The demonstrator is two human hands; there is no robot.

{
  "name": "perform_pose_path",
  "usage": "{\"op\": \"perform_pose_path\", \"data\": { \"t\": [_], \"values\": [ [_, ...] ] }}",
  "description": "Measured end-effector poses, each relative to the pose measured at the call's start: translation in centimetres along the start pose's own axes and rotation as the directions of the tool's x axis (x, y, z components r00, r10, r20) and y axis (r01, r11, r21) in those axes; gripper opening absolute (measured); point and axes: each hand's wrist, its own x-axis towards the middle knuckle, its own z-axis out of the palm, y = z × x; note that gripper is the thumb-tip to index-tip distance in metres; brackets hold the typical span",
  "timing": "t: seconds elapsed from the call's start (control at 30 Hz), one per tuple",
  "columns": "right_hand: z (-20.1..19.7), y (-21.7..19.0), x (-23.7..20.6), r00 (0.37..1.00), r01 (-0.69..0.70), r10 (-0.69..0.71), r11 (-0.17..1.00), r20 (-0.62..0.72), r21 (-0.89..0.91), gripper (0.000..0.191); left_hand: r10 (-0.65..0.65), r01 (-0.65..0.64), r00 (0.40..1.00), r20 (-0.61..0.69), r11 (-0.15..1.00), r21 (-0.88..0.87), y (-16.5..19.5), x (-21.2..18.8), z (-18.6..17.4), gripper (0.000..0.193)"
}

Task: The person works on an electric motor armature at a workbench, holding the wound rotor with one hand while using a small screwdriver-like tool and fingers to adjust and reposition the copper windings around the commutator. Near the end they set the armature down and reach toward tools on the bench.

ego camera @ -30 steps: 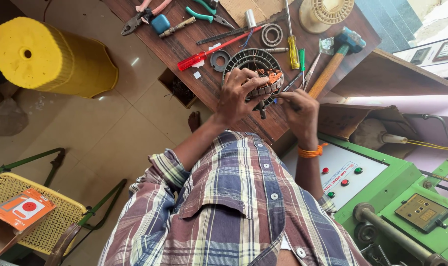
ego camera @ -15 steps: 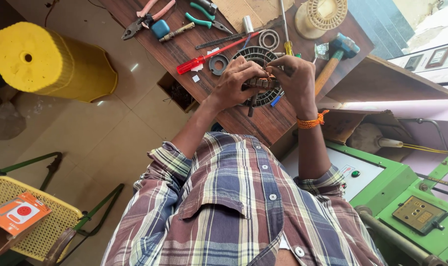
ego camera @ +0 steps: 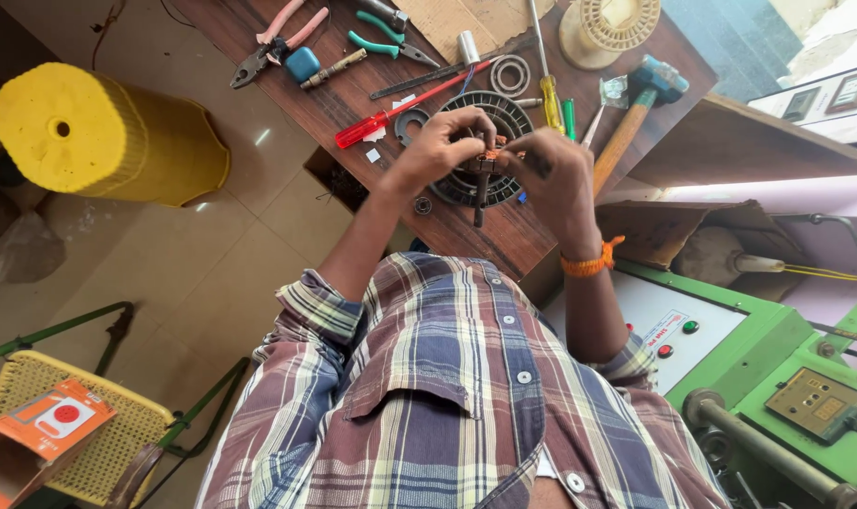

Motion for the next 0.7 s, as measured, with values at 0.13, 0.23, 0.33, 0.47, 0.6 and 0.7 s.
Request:
{"op": "perform_pose_path", "data": {
  "t": [0.13, 0.23, 0.33, 0.47, 0.6, 0.7],
  "values": [
    [1.7, -2.0, -2.4, 1.000, -0.015, 0.016, 1.000, -0.008, 0.020, 0.014, 0.094, -0.074, 0.983, 0.154, 0.988, -0.136, -1.0, -0.4, -2.0, 0.013],
    [3.2, -2.0, -3.3, 0.991, -0.118, 0.123, 0.989, -0.045, 0.090, 0.010, 0.129, -0.111, 0.972, 0.198, 0.989, -0.097, -0.9, -0.1, -2.3, 0.015],
    [4.2, -0.7, -4.5, 0.976, -0.213, 0.215, 0.974, -0.017, 0.073, 0.007, 0.188, -0.173, 0.963, 0.195, 0.981, -0.091, -0.9, -0.2, -2.3, 0.016],
    [5.2, 1.6, -6.5, 0.991, -0.128, 0.132, 0.984, -0.023, 0.120, 0.011, 0.220, -0.227, 0.956, 0.194, 0.974, 0.016, -0.4, -1.3, -1.9, 0.019],
    [4.4, 3.6, -7.3, 0.992, -0.121, 0.123, 0.989, -0.020, 0.088, 0.011, 0.366, -0.350, 0.929, 0.049, 0.831, 0.433, 0.0, -2.7, 0.4, 0.038],
    [1.8, 4.0, -7.0, 0.994, -0.086, 0.090, 0.994, -0.059, 0.068, 0.012, 0.452, -0.299, 0.887, -0.096, 0.721, 0.625, -0.6, -3.3, 2.5, 0.041]
  ]
}}
